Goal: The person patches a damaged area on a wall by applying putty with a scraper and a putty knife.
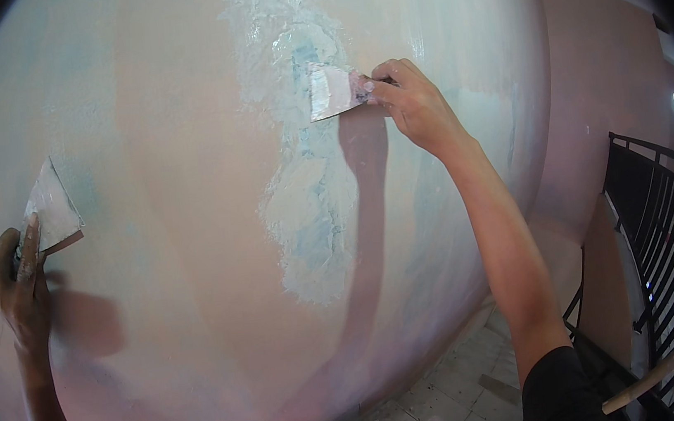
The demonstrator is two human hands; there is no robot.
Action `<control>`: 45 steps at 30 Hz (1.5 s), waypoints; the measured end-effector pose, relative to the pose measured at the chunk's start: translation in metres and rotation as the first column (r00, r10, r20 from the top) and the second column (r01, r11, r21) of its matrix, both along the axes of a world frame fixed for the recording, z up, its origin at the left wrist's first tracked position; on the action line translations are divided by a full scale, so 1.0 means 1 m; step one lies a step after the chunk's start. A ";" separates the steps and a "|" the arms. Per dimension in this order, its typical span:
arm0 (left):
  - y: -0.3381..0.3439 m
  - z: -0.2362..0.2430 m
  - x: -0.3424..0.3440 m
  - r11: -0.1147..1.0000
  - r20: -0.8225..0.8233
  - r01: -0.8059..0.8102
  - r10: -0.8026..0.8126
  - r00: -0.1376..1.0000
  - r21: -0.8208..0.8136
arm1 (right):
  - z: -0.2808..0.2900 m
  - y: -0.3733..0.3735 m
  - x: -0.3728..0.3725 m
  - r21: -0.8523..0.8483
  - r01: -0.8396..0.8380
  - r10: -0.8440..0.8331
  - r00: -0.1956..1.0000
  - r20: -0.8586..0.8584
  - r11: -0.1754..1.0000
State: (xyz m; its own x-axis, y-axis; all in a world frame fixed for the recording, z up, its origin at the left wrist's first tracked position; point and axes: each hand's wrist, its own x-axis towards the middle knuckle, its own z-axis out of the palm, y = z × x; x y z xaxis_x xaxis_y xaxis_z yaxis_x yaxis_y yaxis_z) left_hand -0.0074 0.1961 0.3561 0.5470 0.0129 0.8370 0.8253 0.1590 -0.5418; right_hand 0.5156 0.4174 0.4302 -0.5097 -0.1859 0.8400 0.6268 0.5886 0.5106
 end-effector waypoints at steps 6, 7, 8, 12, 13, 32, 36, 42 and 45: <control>0.000 0.000 -0.004 1.000 0.004 -0.019 0.019 1.000 -0.007 | -0.010 0.010 0.022 -0.042 0.006 -0.008 0.999 -0.053 0.999; -0.003 0.000 -0.004 1.000 0.004 -0.025 0.025 1.000 0.000 | -0.011 0.010 0.024 -0.049 0.010 -0.013 0.998 -0.061 0.999; -0.006 0.002 -0.005 1.000 0.004 -0.027 0.027 1.000 0.001 | -0.013 0.009 0.027 -0.056 0.013 -0.017 0.997 -0.070 0.998; 0.005 -0.001 -0.005 1.000 0.025 0.003 -0.003 1.000 -0.022 | -0.034 0.012 0.038 -0.089 0.024 -0.033 0.995 -0.098 0.996; 0.006 -0.001 -0.004 1.000 0.021 0.012 -0.012 1.000 -0.021 | -0.038 0.010 0.042 -0.118 0.022 -0.036 0.993 -0.116 0.993; 0.001 -0.001 -0.004 1.000 0.001 -0.007 0.008 1.000 -0.021 | -0.021 -0.025 -0.031 -0.063 0.010 -0.016 0.996 -0.090 0.998; -0.005 0.001 -0.002 0.999 0.003 -0.029 0.029 1.000 -0.023 | -0.029 -0.021 -0.016 -0.076 0.022 -0.030 0.994 -0.109 0.997; -0.001 0.000 -0.004 0.999 -0.008 -0.036 0.036 0.999 -0.016 | -0.045 -0.011 0.010 -0.135 0.066 -0.085 0.986 -0.142 0.989; -0.001 0.001 0.000 1.000 -0.011 -0.028 0.028 1.000 -0.011 | -0.056 -0.007 0.023 -0.168 0.084 -0.109 0.983 -0.146 0.982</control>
State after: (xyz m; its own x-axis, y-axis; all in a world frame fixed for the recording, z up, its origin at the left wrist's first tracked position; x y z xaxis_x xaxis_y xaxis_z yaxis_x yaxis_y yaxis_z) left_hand -0.0076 0.1951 0.3573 0.5554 0.0378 0.8307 0.8146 0.1760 -0.5526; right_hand 0.5386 0.4104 0.3746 -0.3812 0.0018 0.9245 0.7484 0.5876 0.3075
